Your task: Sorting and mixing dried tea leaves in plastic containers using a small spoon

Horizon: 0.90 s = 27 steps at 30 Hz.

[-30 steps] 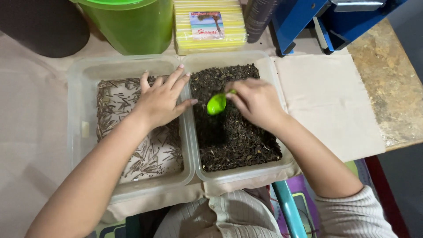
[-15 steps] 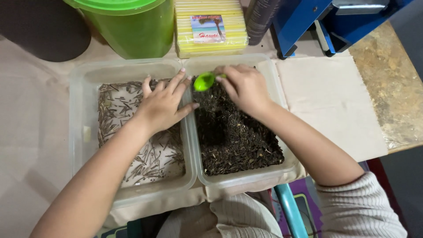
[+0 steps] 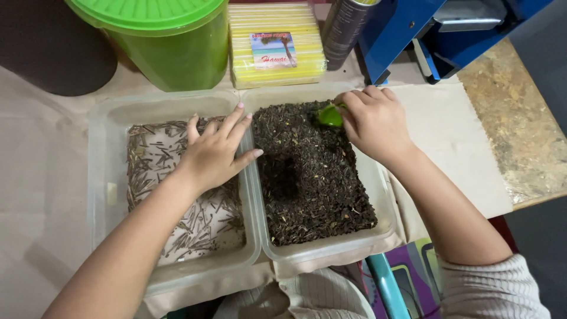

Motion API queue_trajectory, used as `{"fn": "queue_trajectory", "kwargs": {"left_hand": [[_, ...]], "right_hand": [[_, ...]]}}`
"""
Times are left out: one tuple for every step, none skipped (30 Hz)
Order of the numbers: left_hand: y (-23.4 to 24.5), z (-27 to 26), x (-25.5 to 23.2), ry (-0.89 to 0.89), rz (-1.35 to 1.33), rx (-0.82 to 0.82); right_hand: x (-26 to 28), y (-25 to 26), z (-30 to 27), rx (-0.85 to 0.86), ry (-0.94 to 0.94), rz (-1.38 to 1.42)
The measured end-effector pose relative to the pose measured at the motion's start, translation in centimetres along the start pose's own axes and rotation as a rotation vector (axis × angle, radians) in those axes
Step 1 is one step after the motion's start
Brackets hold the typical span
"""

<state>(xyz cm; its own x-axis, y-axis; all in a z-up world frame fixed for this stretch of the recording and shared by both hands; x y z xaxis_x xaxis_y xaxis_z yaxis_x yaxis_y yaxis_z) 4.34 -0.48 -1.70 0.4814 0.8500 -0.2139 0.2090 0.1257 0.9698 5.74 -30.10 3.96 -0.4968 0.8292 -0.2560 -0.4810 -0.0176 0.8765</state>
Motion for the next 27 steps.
{"fn": "queue_trajectory", "kwargs": {"left_hand": [[-0.2,0.0,0.0,-0.003,0.0,-0.002],[-0.4,0.1,0.1,-0.005,0.003,-0.01],[-0.5,0.1,0.2,-0.006,0.008,-0.019],[-0.3,0.2,0.2,-0.008,0.01,-0.021],[-0.3,0.2,0.1,0.0,-0.003,0.001],[-0.3,0.2,0.1,0.008,-0.016,0.023],[-0.2,0.2,0.1,0.005,-0.012,0.027],[-0.2,0.1,0.1,0.011,-0.017,0.034],[-0.1,0.2,0.1,0.016,-0.021,0.04],[-0.1,0.1,0.1,0.013,-0.016,0.043],[-0.1,0.2,0.1,0.02,-0.017,0.059],[-0.1,0.2,0.1,0.027,-0.017,0.075],[-0.1,0.2,0.0,0.021,-0.014,0.076],[-0.1,0.3,0.0,0.027,-0.016,0.086],[-0.1,0.3,0.1,0.034,-0.018,0.095],[0.1,0.3,0.0,0.03,-0.016,0.095],[0.2,0.2,-0.1,0.033,-0.016,0.098],[0.2,0.1,-0.1,0.036,-0.016,0.102],[0.2,0.1,-0.1,0.041,-0.019,0.103],[0.2,0.0,-0.1,0.038,-0.024,0.102],[0.2,0.1,-0.1,0.034,-0.029,0.096],[0.3,0.1,-0.1,0.039,-0.031,0.092],[0.4,0.1,-0.1,0.042,-0.036,0.096],[0.4,0.1,-0.1,0.046,-0.042,0.099],[0.3,0.1,0.0,0.05,-0.044,0.101],[0.2,0.2,0.0,0.045,-0.04,0.106],[0.2,0.2,0.1,0.043,-0.036,0.111]], "right_hand": [[0.2,0.8,-0.1,0.0,-0.002,-0.003],[0.4,1.6,-0.2,0.006,-0.015,0.033],[0.5,2.4,-0.3,0.009,-0.028,0.071],[0.9,2.9,-0.2,0.007,-0.029,0.068],[1.3,3.2,-0.2,0.042,-0.045,0.211],[1.7,3.5,-0.3,0.076,-0.06,0.353],[1.7,3.1,-0.5,0.074,-0.066,0.356],[1.8,2.6,-0.8,0.106,-0.05,0.374],[2.0,2.1,-0.9,0.136,-0.034,0.393],[1.8,2.4,-0.9,0.133,-0.039,0.395],[1.7,2.6,-0.9,0.161,-0.02,0.294],[1.7,2.9,-0.9,0.19,-0.001,0.193],[1.4,3.1,-1.0,0.189,-0.007,0.191],[1.2,3.4,-1.0,0.187,-0.002,0.142],[1.0,3.7,-1.0,0.185,0.005,0.093],[1.0,3.8,-1.0,0.184,0.0,0.091],[1.1,4.0,-0.9,0.157,0.018,0.076],[1.3,4.1,-0.7,0.13,0.035,0.061],[2.0,3.7,-0.9,0.131,0.039,0.064],[2.6,3.1,-1.0,0.191,0.044,0.103],[3.1,2.5,-1.1,0.248,0.051,0.138],[4.0,3.1,-0.6,0.246,0.056,0.137],[4.9,3.7,-0.2,0.254,0.081,0.25],[5.8,4.3,0.1,0.261,0.105,0.363],[5.7,3.8,0.2,0.263,0.109,0.366],[5.6,3.3,0.4,0.254,0.089,0.44],[5.4,2.7,0.6,0.243,0.071,0.515]]}}
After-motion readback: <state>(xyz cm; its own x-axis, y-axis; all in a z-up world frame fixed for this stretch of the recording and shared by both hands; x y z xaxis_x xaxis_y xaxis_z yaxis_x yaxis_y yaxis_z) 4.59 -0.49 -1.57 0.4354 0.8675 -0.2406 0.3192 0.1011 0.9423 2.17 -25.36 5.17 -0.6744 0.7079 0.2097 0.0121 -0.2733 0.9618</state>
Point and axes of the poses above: each hand's wrist, its own z-axis towards the middle knuckle, its own y-axis out of the back of the hand, x = y × z, the point moved 4 cm from there along z, towards the middle knuckle, and after that the axes turned 8 degrees about x, right-handed, at the moved point
